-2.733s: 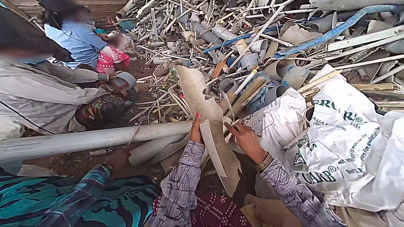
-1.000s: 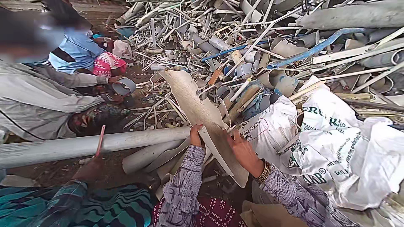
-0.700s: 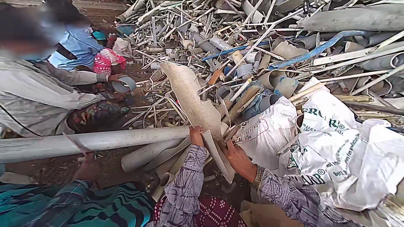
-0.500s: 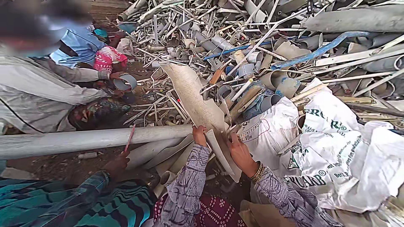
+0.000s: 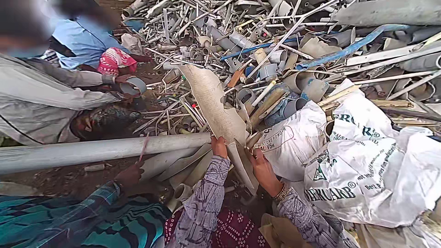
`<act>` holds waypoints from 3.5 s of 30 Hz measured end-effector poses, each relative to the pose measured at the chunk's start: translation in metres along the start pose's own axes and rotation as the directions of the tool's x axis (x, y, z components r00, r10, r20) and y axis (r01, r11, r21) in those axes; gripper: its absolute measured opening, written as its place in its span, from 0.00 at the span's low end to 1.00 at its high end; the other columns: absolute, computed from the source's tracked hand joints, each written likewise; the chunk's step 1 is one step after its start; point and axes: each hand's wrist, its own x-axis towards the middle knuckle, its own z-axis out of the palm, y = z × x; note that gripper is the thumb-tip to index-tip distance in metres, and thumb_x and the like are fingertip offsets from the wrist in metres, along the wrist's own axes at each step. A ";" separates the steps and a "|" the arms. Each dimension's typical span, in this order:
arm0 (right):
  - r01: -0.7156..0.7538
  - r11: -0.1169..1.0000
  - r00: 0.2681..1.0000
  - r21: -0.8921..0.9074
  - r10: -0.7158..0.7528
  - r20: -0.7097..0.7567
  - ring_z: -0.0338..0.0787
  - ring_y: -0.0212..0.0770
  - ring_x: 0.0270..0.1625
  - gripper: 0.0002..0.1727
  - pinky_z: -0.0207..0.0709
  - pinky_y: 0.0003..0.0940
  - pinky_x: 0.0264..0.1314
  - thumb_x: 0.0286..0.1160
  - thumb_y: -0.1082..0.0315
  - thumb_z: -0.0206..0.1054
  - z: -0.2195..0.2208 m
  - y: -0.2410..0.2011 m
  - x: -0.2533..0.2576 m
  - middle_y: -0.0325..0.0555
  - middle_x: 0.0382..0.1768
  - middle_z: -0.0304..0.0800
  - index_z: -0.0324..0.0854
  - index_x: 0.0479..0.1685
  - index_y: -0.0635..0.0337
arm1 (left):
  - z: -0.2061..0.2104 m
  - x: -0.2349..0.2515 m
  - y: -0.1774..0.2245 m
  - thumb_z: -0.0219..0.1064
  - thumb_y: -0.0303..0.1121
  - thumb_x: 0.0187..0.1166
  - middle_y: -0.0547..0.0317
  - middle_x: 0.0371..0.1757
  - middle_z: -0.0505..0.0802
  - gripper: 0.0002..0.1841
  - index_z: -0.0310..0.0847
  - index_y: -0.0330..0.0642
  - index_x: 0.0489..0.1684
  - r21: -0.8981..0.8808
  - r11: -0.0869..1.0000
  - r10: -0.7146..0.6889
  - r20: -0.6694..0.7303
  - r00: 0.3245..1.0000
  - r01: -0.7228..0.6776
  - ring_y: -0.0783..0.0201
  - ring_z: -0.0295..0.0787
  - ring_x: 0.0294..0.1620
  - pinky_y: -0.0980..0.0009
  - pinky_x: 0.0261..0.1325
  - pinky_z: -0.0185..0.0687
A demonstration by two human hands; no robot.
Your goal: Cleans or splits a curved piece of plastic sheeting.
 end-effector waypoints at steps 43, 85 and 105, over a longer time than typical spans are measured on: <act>0.049 0.999 0.985 0.001 -0.048 0.164 0.91 0.68 0.32 0.28 0.86 0.51 0.31 0.63 0.87 0.66 0.003 -0.005 -0.016 0.75 0.45 0.86 0.87 0.68 0.64 | -0.025 0.013 0.010 0.48 0.17 0.77 0.27 0.70 0.79 0.27 0.62 0.22 0.79 0.376 0.917 0.132 0.025 0.991 -0.131 0.47 0.76 0.70 0.53 0.72 0.66; 0.052 0.981 0.995 0.189 -0.036 -0.088 0.89 0.59 0.25 0.24 0.83 0.44 0.23 0.67 0.80 0.62 0.009 0.013 -0.025 0.74 0.47 0.85 0.90 0.63 0.63 | -0.061 0.039 0.036 0.51 0.20 0.80 0.53 0.37 0.79 0.06 0.71 0.34 0.46 -0.197 0.974 0.047 -0.301 0.952 -0.110 0.68 0.79 0.34 0.70 0.40 0.78; -0.206 0.349 0.892 0.914 0.452 0.029 0.82 0.11 0.55 0.32 0.74 0.09 0.59 0.78 0.78 0.59 0.015 0.003 -0.012 0.51 0.58 0.81 0.51 0.75 0.92 | -0.028 0.001 -0.029 0.85 0.58 0.44 0.33 0.79 0.70 0.80 0.21 0.09 0.81 -0.188 0.870 0.414 0.779 0.471 -0.455 0.79 0.74 0.75 0.84 0.74 0.69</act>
